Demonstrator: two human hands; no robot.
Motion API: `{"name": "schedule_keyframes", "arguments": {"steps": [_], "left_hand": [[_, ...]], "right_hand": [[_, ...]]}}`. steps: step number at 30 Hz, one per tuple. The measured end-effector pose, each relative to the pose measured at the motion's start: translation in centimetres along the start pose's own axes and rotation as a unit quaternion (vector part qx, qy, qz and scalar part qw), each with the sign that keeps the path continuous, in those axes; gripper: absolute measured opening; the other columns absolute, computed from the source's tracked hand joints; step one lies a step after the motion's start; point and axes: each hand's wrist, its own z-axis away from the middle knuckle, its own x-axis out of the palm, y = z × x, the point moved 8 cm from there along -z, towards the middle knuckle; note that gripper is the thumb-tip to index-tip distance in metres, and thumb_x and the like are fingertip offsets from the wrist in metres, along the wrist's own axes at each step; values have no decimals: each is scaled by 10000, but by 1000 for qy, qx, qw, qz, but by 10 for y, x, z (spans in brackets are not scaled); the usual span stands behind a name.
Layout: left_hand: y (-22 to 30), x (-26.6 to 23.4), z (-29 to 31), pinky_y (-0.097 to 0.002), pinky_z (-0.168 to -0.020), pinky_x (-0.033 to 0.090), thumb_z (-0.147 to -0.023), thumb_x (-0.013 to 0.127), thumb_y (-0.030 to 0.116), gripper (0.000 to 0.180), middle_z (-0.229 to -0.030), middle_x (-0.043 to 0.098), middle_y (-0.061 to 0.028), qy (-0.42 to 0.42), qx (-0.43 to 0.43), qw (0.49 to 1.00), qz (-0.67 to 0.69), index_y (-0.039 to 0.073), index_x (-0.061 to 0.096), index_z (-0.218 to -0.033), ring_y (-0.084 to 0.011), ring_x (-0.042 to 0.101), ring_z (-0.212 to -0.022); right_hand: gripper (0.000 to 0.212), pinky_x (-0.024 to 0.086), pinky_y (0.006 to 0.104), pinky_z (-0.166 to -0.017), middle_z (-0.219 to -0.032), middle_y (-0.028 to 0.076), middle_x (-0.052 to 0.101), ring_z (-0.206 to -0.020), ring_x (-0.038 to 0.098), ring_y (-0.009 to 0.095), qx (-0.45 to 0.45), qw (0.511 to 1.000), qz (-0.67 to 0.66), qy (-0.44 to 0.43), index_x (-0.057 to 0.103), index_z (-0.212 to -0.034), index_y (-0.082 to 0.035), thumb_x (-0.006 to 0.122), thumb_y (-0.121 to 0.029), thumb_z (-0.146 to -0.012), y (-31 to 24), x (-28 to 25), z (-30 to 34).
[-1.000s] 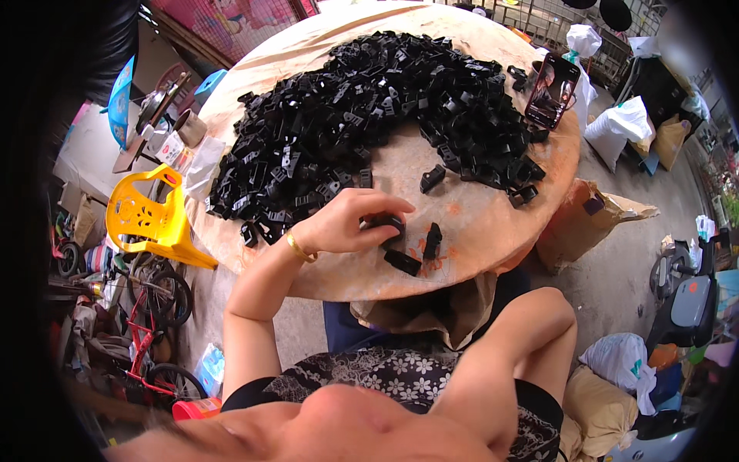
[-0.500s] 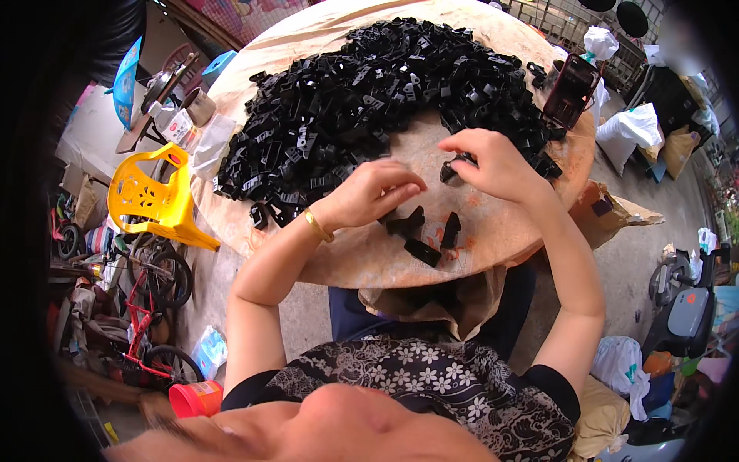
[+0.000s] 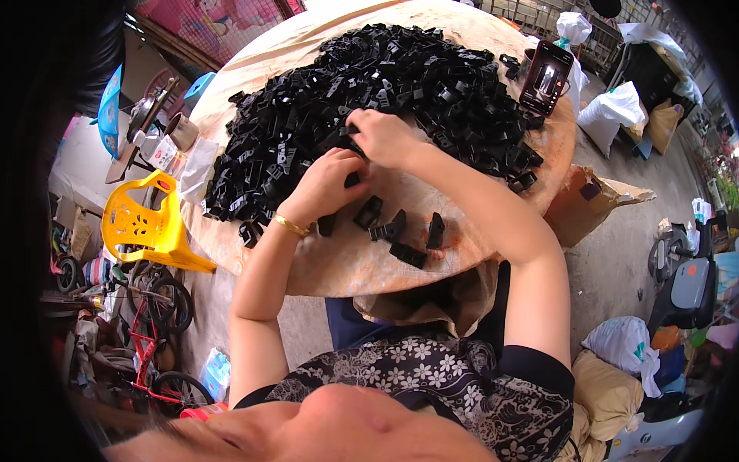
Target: The person assembles small plastic parts by picking components from a pile on a table, fitting pieces together by hand, and setting the assembled parts down on the table.
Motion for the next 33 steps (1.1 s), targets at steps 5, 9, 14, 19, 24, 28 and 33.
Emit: {"name": "schedule_keyframes", "arguments": {"steps": [5, 9, 14, 19, 24, 28, 33], "left_hand": [[-5, 2, 3, -356, -856, 447, -660, 668, 135, 217, -916, 607, -115, -31, -14, 999, -36, 29, 624, -845, -283, 531, -958], [1, 1, 2, -360, -852, 448, -652, 663, 132, 213, -915, 607, -115, -40, -12, 998, -49, 29, 621, -834, -285, 531, -957], [4, -25, 4, -374, -823, 452, -744, 669, 160, 212, -894, 630, -120, 146, -25, 988, -31, 12, 632, -892, -300, 551, -917], [-16, -22, 9, -284, -628, 509, -896, 569, 225, 302, -853, 659, -125, 197, -178, 944, 193, 0, 598, -1095, -220, 630, -676], [-20, 2, 6, -219, -665, 518, -935, 527, 171, 275, -893, 635, -36, 174, -211, 793, 544, -22, 577, -1125, -83, 605, -729], [-20, 12, 8, -222, -735, 507, -898, 582, 126, 290, -994, 623, -48, 152, -217, 708, 654, -2, 558, -1157, -93, 597, -838], [-20, 3, 7, -230, -748, 503, -842, 637, 56, 331, -991, 616, -54, 175, -196, 759, 596, -6, 534, -1150, -105, 592, -865]], "right_hand": [[252, 500, 427, -720, -931, 158, 575, -842, 601, 350, 47, 989, 99, -102, 542, -1051, -88, 579, -191, -824, 0, 25, 5], [245, 503, 426, -721, -913, 170, 578, -838, 601, 359, 4, 988, 121, -95, 540, -1038, -78, 566, -171, -813, 3, 27, 13], [255, 501, 404, -724, -955, 177, 602, -857, 608, 342, 65, 995, 62, -46, 544, -1051, -60, 540, -114, -802, 13, -6, 23], [275, 491, 356, -727, -970, 150, 611, -867, 604, 312, 12, 995, -77, 61, 555, -1080, -43, 582, -57, -807, -23, -49, 31], [278, 486, 411, -704, -956, 132, 566, -847, 576, 335, -127, 987, -13, 101, 510, -1075, -36, 568, -58, -804, -65, -47, 45], [259, 479, 389, -679, -973, 155, 535, -807, 561, 323, -124, 984, -72, 109, 513, -1058, -16, 538, -45, -802, -67, -52, 51], [236, 464, 360, -690, -962, 154, 529, -805, 550, 291, -84, 980, -140, 117, 554, -1037, -10, 494, -25, -810, -48, -65, 51]]}}
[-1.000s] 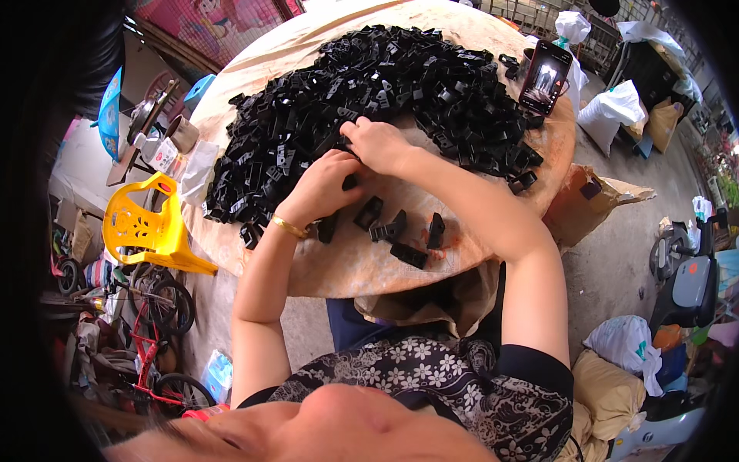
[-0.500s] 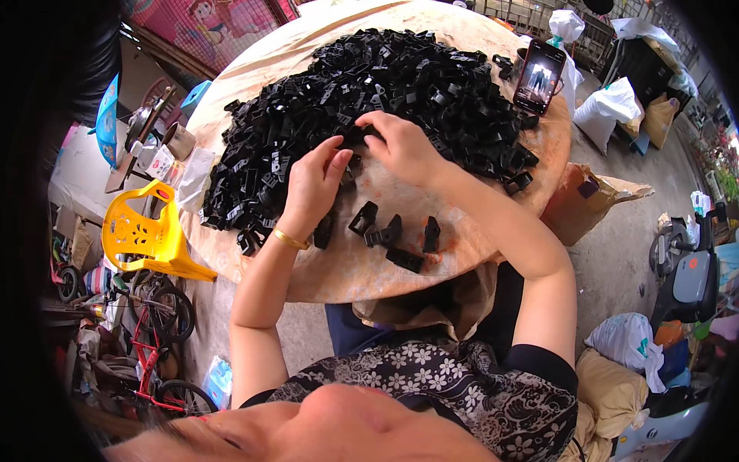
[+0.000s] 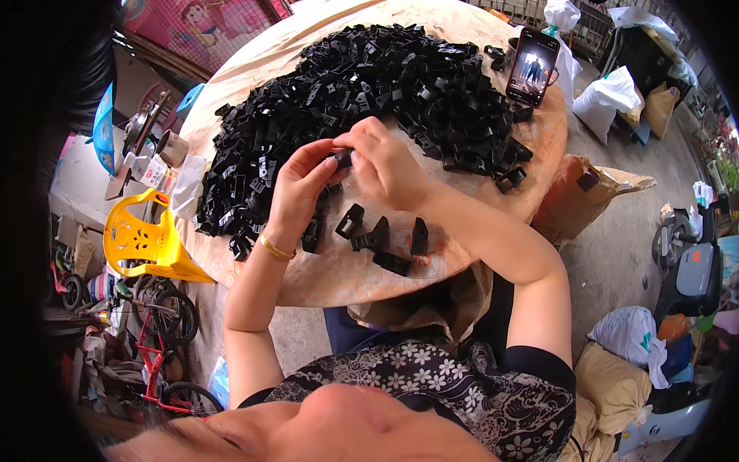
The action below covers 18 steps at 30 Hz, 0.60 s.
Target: The person assembles small plastic parts by picking components from a pile on a table, fitting pieces together by hand, and setting the assembled parts down on the table.
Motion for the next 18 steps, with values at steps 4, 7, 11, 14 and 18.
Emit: {"name": "schedule_keyframes", "arguments": {"steps": [4, 7, 11, 14, 18], "left_hand": [[8, 11, 4, -229, -716, 515, -796, 667, 9, 331, -966, 619, -55, -26, 28, 994, -100, -16, 539, -1101, -100, 596, -829], [11, 9, 6, -222, -695, 522, -769, 684, -19, 360, -945, 623, -62, -7, 56, 991, -120, -15, 532, -1096, -96, 594, -825], [20, 9, 7, -223, -698, 522, -749, 697, -32, 414, -922, 632, -74, 0, 84, 991, -103, -10, 525, -1125, -100, 603, -806], [23, 9, 8, -223, -701, 522, -742, 701, -38, 439, -917, 640, -78, -11, 77, 989, -128, -8, 523, -1142, -105, 610, -799], [23, 9, 6, -234, -745, 517, -743, 708, -25, 484, -975, 640, -97, -30, 72, 987, -138, -7, 515, -1186, -117, 613, -848]], "right_hand": [[239, 456, 349, -749, -979, 137, 540, -865, 548, 282, 25, 999, -36, 12, 565, -1043, -14, 481, -9, -819, 4, -1, -2], [239, 466, 332, -747, -979, 126, 566, -875, 568, 264, 60, 996, -65, 9, 570, -1046, -14, 507, -16, -815, 3, 2, 0], [275, 493, 285, -695, -970, 109, 623, -836, 616, 212, 104, 990, -95, 18, 579, -1066, -11, 591, -39, -793, 11, 1, 1], [306, 497, 272, -685, -994, 103, 640, -850, 626, 188, 127, 981, -147, 28, 583, -1077, -15, 628, -36, -776, 16, 0, 5], [330, 498, 284, -677, -951, 103, 640, -838, 623, 209, 82, 991, -104, 27, 588, -1074, -33, 652, -20, -750, 7, -5, 1]]}}
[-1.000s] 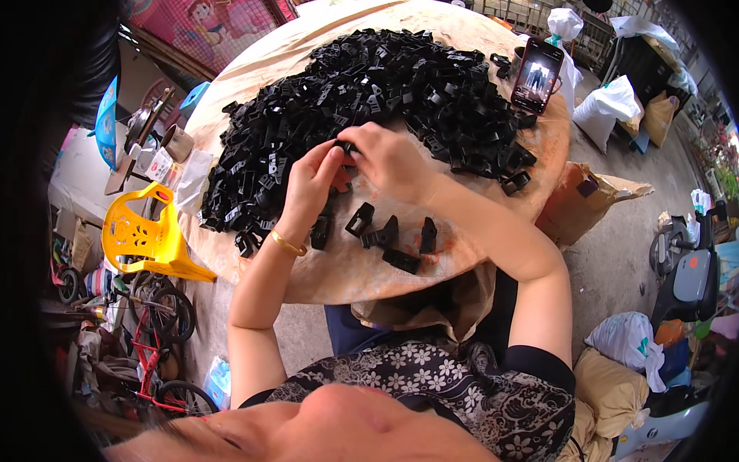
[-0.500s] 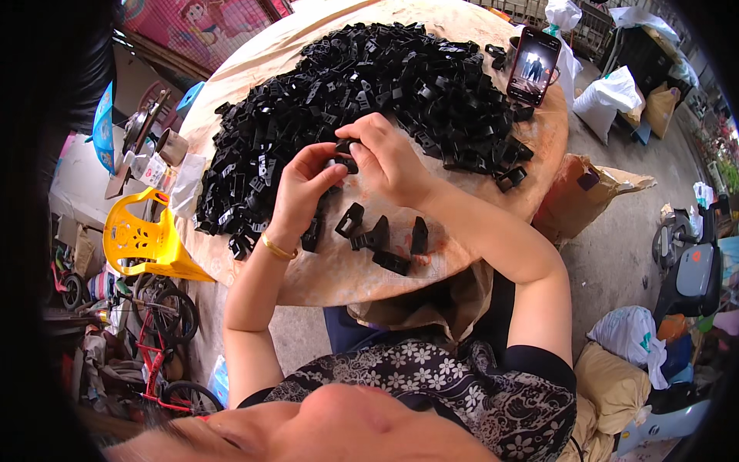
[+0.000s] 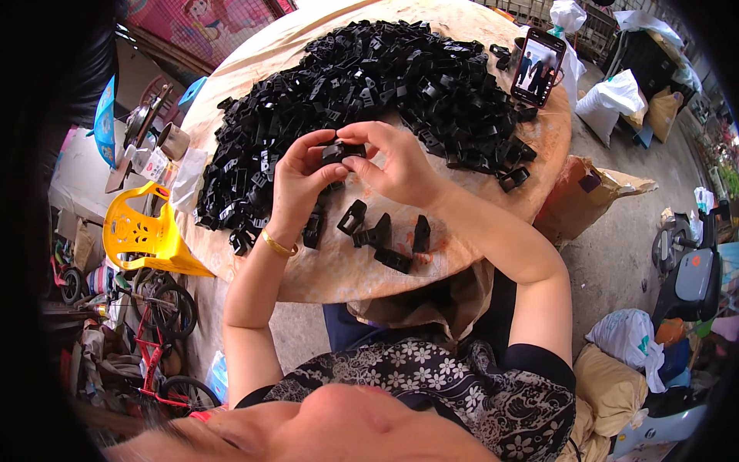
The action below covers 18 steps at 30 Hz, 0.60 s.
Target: The person assembles small plastic parts by picking components from a pile on a table, fitting pieces together by hand, and setting the assembled parts down on the table.
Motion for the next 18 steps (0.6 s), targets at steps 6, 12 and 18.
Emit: {"name": "schedule_keyframes", "arguments": {"steps": [6, 12, 18], "left_hand": [[-24, -2, -4, -272, -845, 496, -760, 697, -12, 604, -1110, 606, -150, -7, -101, 972, 212, 5, 426, -1299, -152, 591, -971], [5, -1, 0, -278, -824, 515, -746, 683, -58, 710, -1198, 527, -171, -2, 2, 990, 139, 37, 334, -1357, -184, 599, -971], [17, -3, 3, -248, -745, 539, -737, 666, -100, 777, -1109, 456, -98, 11, 44, 997, 62, 89, 278, -1383, -168, 608, -929]], "right_hand": [[411, 496, 326, -688, -934, 101, 598, -802, 589, 276, -129, 977, 165, -42, 575, -1096, -58, 682, -24, -700, -16, 14, 4], [429, 475, 259, -787, -1010, 45, 624, -906, 591, 149, 147, 978, -104, -103, 533, -1192, -15, 671, -83, -792, 34, 17, 3], [302, 468, 226, -764, -911, 28, 657, -824, 579, 75, 276, 913, -250, -165, 609, -1131, -13, 645, -95, -843, 47, 28, 12]]}}
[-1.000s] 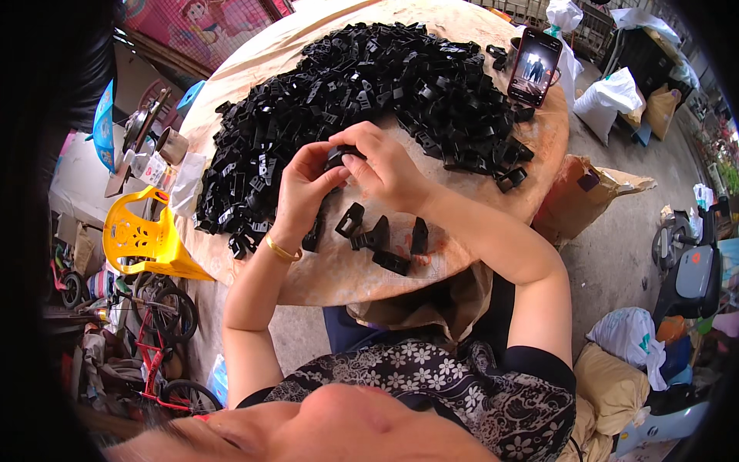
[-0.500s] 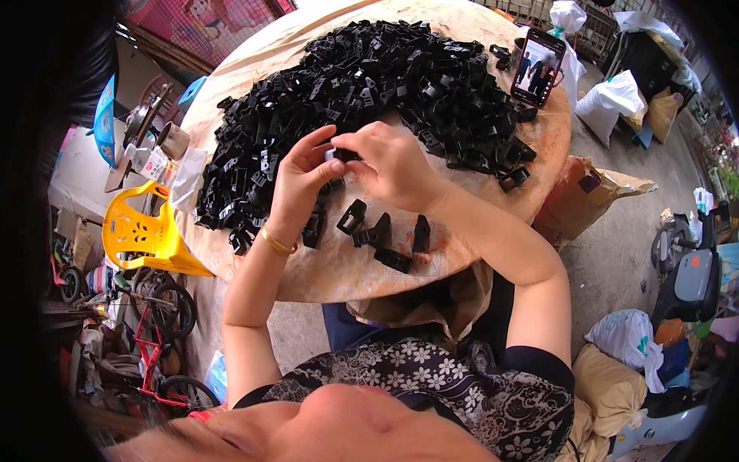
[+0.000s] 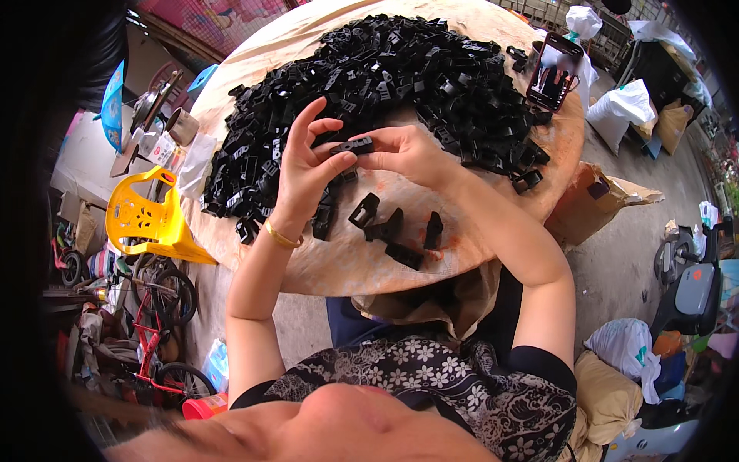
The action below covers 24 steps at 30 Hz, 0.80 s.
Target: The person assembles small plastic parts by picking components from a pile on a table, fitting pieces together by hand, and setting the assembled parts down on the table.
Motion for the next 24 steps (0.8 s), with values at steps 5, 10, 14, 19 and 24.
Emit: {"name": "schedule_keyframes", "arguments": {"steps": [5, 10, 14, 19, 24], "left_hand": [[-6, 4, 3, -237, -753, 526, -751, 638, -118, 714, -1043, 498, -68, 0, 12, 1000, 18, 91, 323, -1356, -148, 600, -918], [-18, 62, 25, -266, -809, 501, -741, 658, -85, 500, -952, 570, -59, -171, 53, 965, -194, 37, 513, -1204, -145, 591, -907], [-14, 72, 33, -295, -770, 496, -782, 662, 15, 361, -895, 632, -97, -238, 70, 937, -246, 48, 578, -1132, -188, 612, -885], [0, 41, 15, -322, -696, 466, -746, 702, 153, 225, -797, 614, -92, -227, 94, 878, -411, 57, 651, -943, -216, 569, -753], [-8, 35, 33, -347, -702, 471, -697, 732, 189, 377, -824, 583, -106, -257, 16, 831, -494, 61, 609, -1030, -262, 577, -776]], "right_hand": [[425, 476, 242, -764, -968, 44, 648, -860, 596, 100, -5, 1000, -13, 9, 599, -1133, -34, 522, -391, -916, -8, -21, -10], [244, 494, 330, -759, -915, 71, 659, -817, 609, 205, -123, 911, 349, 180, 642, -1041, -47, 562, -205, -874, -7, -69, -12], [279, 481, 372, -806, -1063, 102, 597, -961, 563, 293, -199, 768, 594, 135, 625, -1064, -88, 593, -152, -794, 0, -35, -16], [269, 466, 381, -806, -1164, 94, 543, -981, 537, 271, -180, 731, 646, 129, 593, -1054, -81, 568, -207, -817, 10, -23, -25], [153, 473, 393, -785, -1043, 118, 561, -905, 560, 296, -122, 787, 598, 90, 588, -909, -47, 605, -113, -772, 10, -29, -26]]}}
